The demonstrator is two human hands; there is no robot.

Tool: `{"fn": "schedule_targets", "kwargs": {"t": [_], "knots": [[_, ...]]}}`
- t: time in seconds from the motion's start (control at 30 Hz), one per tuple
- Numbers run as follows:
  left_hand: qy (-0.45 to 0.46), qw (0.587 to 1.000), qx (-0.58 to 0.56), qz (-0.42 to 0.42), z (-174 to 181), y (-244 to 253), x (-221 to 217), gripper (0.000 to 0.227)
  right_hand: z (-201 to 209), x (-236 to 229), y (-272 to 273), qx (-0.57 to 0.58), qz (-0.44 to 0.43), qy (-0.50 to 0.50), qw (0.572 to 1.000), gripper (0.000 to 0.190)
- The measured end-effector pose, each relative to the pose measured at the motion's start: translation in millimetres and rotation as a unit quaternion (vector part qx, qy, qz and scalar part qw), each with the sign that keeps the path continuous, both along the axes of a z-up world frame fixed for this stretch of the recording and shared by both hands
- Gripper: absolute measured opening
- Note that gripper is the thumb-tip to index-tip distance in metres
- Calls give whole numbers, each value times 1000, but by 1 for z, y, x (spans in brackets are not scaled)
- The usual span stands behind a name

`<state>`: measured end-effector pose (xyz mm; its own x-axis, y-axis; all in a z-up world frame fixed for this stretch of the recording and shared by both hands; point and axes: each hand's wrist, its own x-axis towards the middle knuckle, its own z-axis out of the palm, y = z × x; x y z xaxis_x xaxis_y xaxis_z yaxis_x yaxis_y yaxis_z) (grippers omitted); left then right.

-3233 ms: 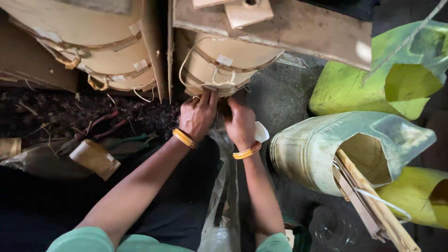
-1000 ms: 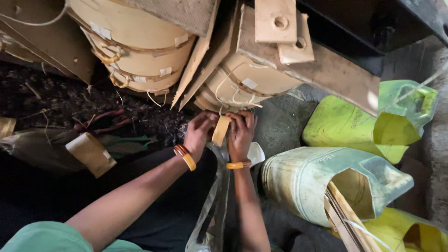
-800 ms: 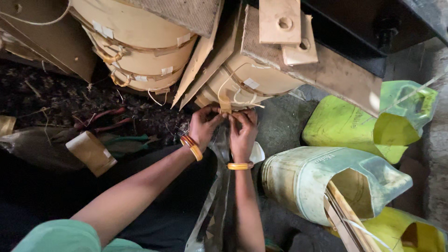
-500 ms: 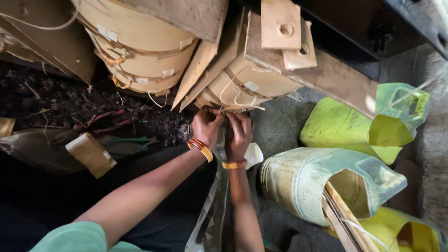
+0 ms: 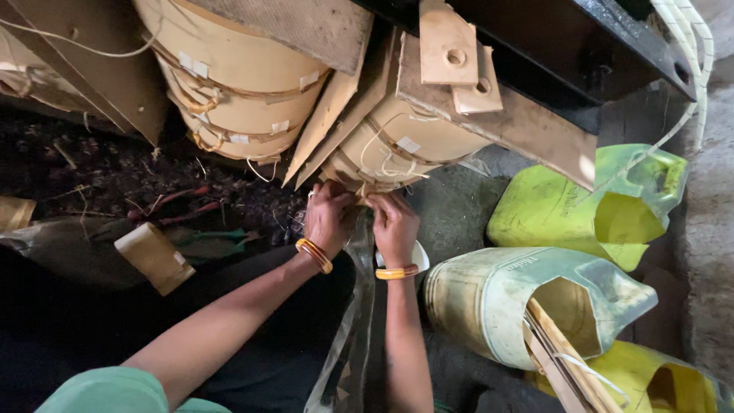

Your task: The person sits on the floor and repeatedly ties bundles of flat wooden pieces using thin strips of material. They wrap the strips around the bundles and secure them by hand.

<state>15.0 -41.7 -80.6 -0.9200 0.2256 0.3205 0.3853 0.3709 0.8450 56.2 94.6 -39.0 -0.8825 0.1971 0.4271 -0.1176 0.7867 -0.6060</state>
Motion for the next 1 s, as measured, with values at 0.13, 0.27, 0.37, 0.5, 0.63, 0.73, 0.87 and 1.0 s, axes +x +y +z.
{"fn": "schedule_targets", "kwargs": {"t": [0.13, 0.27, 0.37, 0.5, 0.63, 0.73, 0.87, 1.0], "knots": [[30, 999, -19, -27, 14, -9, 13, 23, -5, 12, -5, -54, -28, 18, 998, 15], [21, 999, 3, -48, 20, 4, 4, 14, -3, 17, 3, 71, 51, 43, 995, 40], [-190, 972, 90, -108, 13, 10, -10, 28, -3, 15, 8, 91, 32, 41, 995, 37], [-358, 912, 160, -124, -2, 3, -19, 35, -12, 7, -2, 55, -30, 36, 997, 28], [-308, 890, 313, -120, -5, 5, -26, 29, -14, -4, 0, 37, -46, 30, 998, 25], [-247, 923, 271, -121, -3, 13, -32, 25, -15, -8, 6, -74, -24, -20, 997, 16], [-242, 954, 177, -1, 6, 19, -32, 23, -16, -11, -9, -135, -144, 44, 979, 15], [-258, 955, 124, 76, 2, 28, -28, 26, -21, 2, -29, 16, -115, 125, 985, 28]]}}
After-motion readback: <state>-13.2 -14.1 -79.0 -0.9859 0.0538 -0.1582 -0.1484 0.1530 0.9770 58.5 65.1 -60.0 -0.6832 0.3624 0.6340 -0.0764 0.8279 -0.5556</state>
